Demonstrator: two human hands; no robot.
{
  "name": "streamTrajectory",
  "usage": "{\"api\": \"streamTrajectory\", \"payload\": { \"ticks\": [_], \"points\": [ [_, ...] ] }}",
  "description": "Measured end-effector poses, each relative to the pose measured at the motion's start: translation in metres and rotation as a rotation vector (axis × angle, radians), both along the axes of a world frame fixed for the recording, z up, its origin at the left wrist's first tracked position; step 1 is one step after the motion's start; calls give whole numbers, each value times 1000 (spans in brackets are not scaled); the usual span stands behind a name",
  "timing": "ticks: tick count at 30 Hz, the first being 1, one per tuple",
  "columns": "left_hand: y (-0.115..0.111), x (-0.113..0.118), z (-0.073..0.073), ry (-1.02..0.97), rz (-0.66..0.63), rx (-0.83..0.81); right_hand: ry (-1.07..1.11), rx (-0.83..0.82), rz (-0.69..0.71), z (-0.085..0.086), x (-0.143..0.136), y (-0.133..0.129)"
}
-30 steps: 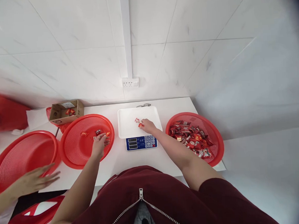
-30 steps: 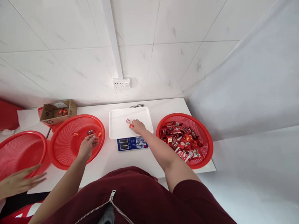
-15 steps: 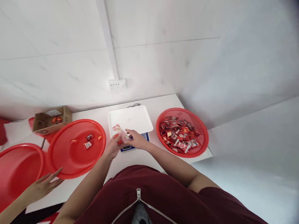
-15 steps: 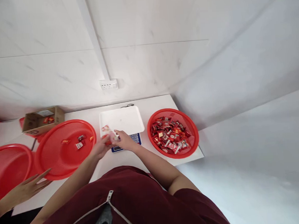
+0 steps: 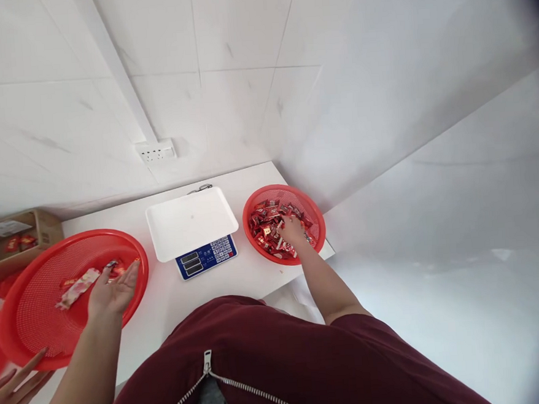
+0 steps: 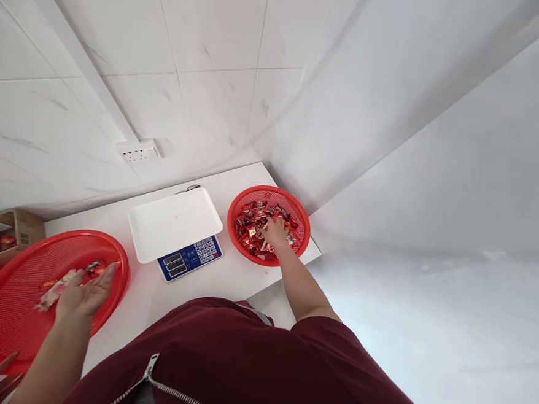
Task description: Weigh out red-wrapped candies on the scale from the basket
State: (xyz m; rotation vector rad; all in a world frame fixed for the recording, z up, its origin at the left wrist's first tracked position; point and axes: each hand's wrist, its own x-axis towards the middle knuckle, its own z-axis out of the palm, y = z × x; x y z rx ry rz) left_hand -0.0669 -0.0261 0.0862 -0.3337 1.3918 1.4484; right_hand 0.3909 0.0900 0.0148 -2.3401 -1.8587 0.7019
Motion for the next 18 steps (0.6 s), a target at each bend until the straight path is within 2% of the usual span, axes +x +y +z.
{"api": "streamTrajectory", "payload": {
  "ticks": [3, 7, 12, 18],
  "points": [
    [13, 24, 4, -37, -85, 36, -43, 0, -150, -11, 36, 1],
    [28, 51, 7, -10, -198, 46, 9, -76, -182, -26, 61, 10],
    [31, 80, 4, 2, -291, 42, 58, -112, -181, -40, 67, 25],
    [24, 102, -2, 11, -345, -2, 88, -79, -219, -45, 69, 35]
  ]
}}
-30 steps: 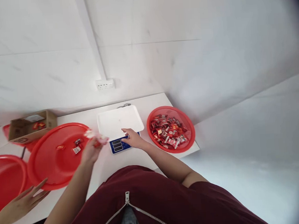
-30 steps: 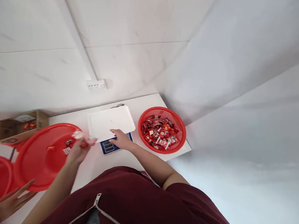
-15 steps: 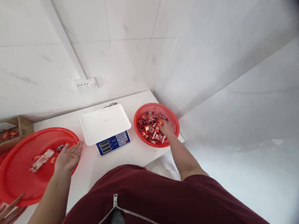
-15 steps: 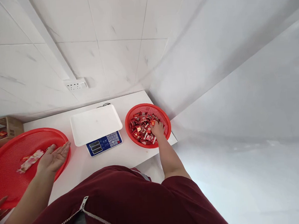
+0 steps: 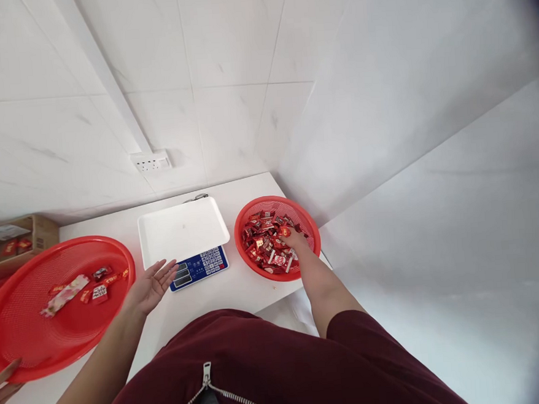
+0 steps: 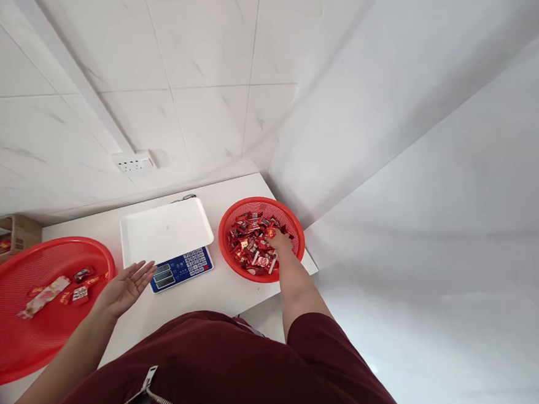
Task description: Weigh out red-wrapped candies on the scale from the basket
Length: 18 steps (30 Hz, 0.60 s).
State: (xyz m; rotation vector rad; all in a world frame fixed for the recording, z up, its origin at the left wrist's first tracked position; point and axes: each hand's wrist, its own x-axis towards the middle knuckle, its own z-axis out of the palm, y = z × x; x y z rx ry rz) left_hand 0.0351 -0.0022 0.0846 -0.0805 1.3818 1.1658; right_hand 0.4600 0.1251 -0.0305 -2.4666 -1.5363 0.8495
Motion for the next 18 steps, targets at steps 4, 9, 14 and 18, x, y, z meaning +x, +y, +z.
{"api": "streamTrajectory", "payload": {
  "ticks": [4, 9, 14, 18],
  "points": [
    [-2, 12, -3, 9, -17, -20, 116, 80, 27, 5, 1, -2],
    [4, 38, -8, -14, -89, -10, 385, 182, 24, 20, -3, -9],
    [18, 74, -13, -59, -240, 20, 650, 299, -54, 39, -13, -13],
    [30, 105, -12, -71, -398, 63, 829, 379, -213, 48, -22, -9]
  ]
}}
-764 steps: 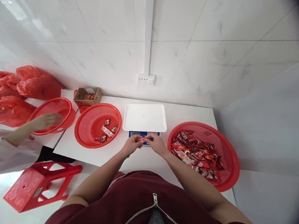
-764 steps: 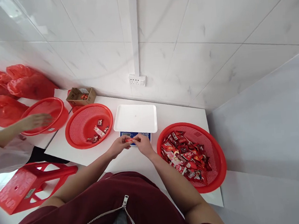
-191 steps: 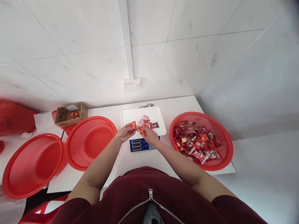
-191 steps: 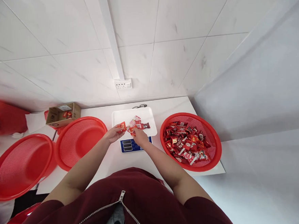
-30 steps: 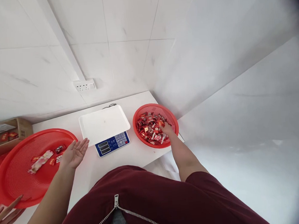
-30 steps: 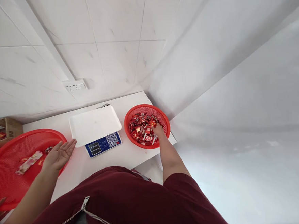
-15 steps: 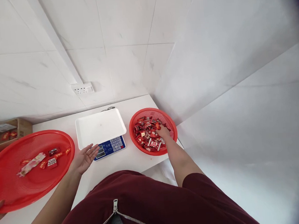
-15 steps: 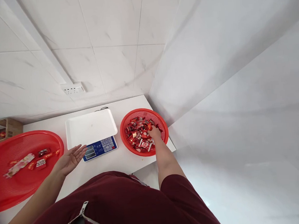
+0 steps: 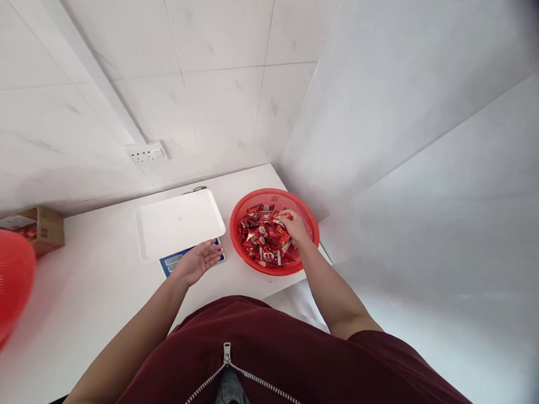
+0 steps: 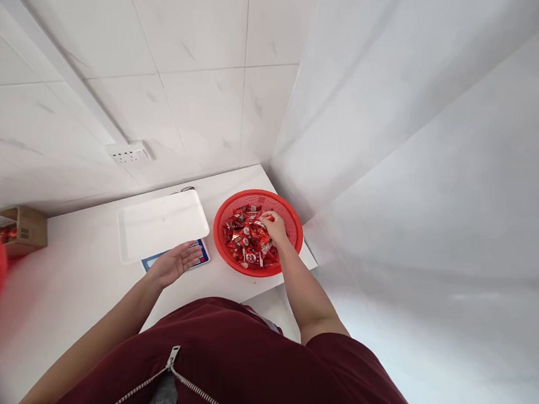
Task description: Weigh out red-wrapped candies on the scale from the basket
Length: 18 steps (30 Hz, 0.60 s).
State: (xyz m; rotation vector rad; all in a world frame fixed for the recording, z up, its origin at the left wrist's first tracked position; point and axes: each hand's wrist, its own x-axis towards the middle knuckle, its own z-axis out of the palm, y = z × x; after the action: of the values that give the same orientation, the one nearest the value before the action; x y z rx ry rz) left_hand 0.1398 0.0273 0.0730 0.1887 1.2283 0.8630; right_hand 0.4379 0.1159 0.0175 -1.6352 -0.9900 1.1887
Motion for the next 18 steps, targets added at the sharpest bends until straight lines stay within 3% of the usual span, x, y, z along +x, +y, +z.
{"api": "streamTrajectory", "payload": {
  "ticks": [6, 12, 14, 18],
  "points": [
    [10, 43, 5, 17, -235, 69, 230, -57, -252, -7, -5, 8],
    [14, 84, -1, 152, -575, 272, 386, -115, -326, -24, -21, 0],
    [16, 98, -6, 161, -553, 339, 417, -119, -321, -28, -29, -5],
    [22, 116, -16, 152, -386, 384, 442, -90, -292, -28, -35, -11]
  ]
}}
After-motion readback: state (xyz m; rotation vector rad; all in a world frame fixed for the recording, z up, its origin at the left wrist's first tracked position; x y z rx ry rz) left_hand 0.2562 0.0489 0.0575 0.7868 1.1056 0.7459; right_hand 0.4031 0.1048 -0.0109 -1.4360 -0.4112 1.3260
